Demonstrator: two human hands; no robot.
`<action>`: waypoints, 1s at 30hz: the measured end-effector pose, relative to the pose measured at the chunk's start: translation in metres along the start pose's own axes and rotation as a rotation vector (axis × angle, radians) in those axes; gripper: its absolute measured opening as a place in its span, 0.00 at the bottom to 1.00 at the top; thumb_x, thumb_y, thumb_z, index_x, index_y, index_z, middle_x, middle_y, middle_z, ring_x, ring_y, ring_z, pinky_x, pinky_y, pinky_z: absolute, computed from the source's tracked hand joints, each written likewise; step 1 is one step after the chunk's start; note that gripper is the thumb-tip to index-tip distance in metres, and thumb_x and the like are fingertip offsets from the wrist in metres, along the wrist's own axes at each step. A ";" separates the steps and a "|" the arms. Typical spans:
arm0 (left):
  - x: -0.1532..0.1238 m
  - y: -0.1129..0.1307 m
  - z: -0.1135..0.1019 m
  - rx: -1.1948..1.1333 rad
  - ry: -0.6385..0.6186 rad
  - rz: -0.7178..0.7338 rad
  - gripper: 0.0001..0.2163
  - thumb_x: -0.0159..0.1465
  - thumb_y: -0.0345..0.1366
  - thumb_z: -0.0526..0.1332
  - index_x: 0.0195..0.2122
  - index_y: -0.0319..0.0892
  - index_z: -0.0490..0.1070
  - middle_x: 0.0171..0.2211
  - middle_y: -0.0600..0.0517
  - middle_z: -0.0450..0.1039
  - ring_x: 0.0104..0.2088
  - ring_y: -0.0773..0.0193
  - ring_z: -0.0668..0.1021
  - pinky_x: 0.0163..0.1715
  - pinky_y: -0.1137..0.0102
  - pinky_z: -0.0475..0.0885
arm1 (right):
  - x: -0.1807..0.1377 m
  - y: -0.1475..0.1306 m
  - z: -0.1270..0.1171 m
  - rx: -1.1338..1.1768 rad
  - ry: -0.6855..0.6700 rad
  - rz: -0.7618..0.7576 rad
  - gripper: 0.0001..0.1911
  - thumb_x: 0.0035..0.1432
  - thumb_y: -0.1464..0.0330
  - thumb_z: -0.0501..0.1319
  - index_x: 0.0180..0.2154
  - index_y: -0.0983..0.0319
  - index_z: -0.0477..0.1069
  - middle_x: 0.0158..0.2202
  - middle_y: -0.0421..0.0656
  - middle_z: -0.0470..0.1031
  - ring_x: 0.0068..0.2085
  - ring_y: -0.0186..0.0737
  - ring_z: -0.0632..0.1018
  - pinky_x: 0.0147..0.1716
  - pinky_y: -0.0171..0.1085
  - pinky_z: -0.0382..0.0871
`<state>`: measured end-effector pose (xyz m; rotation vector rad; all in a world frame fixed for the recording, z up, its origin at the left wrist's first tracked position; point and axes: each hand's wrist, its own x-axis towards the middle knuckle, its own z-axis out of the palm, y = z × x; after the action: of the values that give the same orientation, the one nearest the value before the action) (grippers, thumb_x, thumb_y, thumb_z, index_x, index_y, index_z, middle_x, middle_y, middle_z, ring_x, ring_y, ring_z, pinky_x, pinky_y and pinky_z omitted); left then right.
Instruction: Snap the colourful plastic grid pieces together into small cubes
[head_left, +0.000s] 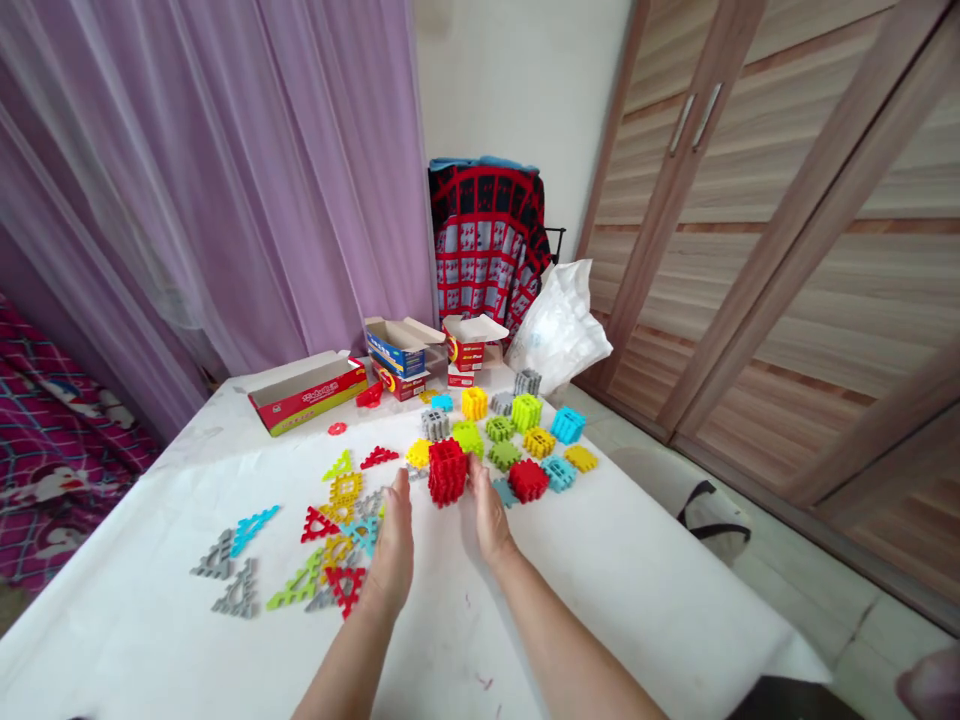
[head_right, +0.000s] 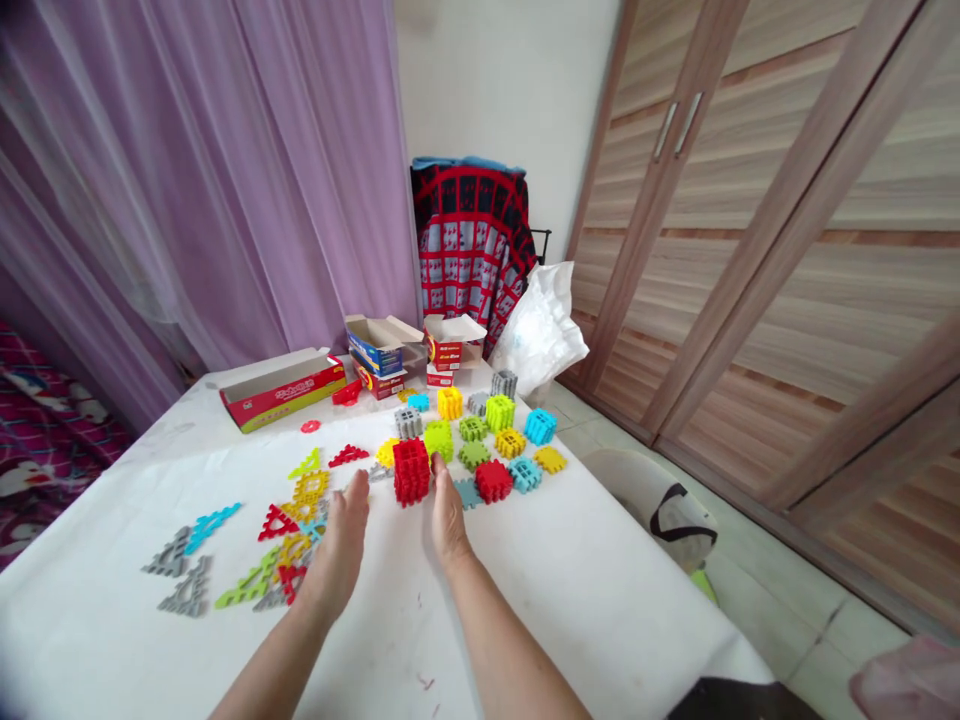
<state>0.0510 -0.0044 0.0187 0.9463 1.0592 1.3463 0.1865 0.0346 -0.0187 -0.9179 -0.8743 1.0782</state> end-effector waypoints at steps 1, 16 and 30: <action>0.005 -0.002 0.009 0.001 0.022 0.001 0.36 0.66 0.59 0.37 0.68 0.42 0.49 0.70 0.47 0.43 0.69 0.62 0.48 0.67 0.62 0.44 | 0.000 -0.001 0.001 0.011 -0.007 -0.002 0.43 0.53 0.37 0.52 0.58 0.61 0.68 0.63 0.48 0.63 0.66 0.48 0.59 0.65 0.51 0.47; 0.031 -0.033 0.047 0.058 0.094 0.115 0.34 0.66 0.59 0.35 0.67 0.45 0.54 0.68 0.50 0.52 0.68 0.64 0.53 0.66 0.65 0.47 | -0.004 -0.012 0.008 0.105 -0.109 0.016 0.39 0.56 0.39 0.50 0.55 0.59 0.71 0.59 0.45 0.70 0.65 0.45 0.61 0.66 0.49 0.44; 0.031 -0.041 0.049 0.116 0.093 0.192 0.32 0.67 0.57 0.38 0.64 0.45 0.60 0.64 0.48 0.62 0.66 0.62 0.60 0.65 0.67 0.54 | -0.009 -0.013 0.011 0.044 -0.105 -0.020 0.40 0.57 0.39 0.49 0.58 0.58 0.68 0.60 0.43 0.69 0.65 0.45 0.61 0.66 0.49 0.46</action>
<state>0.1076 0.0290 -0.0088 1.1024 1.1499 1.5118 0.1790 0.0255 -0.0037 -0.8199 -0.9405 1.1323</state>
